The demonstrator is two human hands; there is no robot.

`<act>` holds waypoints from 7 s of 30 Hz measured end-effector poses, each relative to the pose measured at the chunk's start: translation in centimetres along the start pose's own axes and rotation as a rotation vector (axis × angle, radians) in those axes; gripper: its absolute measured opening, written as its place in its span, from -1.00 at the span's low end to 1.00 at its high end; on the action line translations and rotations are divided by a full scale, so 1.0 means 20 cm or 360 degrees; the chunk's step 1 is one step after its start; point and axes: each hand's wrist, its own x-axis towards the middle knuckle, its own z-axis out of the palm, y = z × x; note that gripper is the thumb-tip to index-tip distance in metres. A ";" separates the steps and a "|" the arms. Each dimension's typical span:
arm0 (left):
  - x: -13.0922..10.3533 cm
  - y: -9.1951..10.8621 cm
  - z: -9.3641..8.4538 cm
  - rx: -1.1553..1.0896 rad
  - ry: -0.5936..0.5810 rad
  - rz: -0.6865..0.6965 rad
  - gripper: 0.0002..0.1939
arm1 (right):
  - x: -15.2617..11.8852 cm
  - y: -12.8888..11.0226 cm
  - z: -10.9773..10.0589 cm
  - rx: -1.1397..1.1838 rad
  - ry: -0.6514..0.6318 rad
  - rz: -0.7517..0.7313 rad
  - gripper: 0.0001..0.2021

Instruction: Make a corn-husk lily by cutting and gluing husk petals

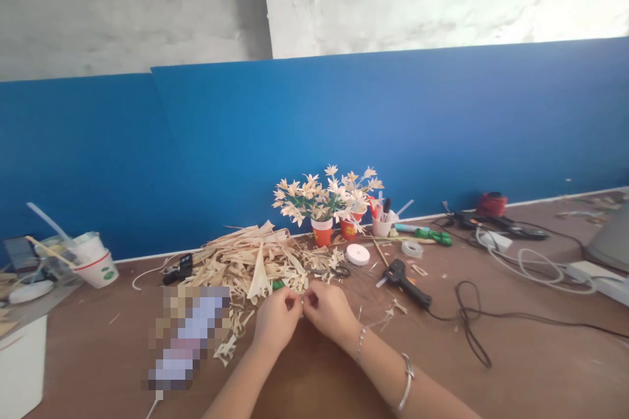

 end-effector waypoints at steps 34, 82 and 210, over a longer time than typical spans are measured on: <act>0.01 -0.05 -0.02 0.0280 0.0116 -0.0028 -0.77 | 0.07 0.19 -0.12 -0.0134 -0.0384 -0.0073 -0.76; -0.01 -0.02 -0.02 -0.0190 -0.0049 0.0379 -0.84 | 0.07 0.14 -0.08 0.0884 -0.0510 0.0072 -0.92; 0.01 -0.05 -0.01 0.0514 0.0410 0.0324 -0.85 | 0.04 0.06 0.02 0.0152 0.0278 -0.0217 -0.86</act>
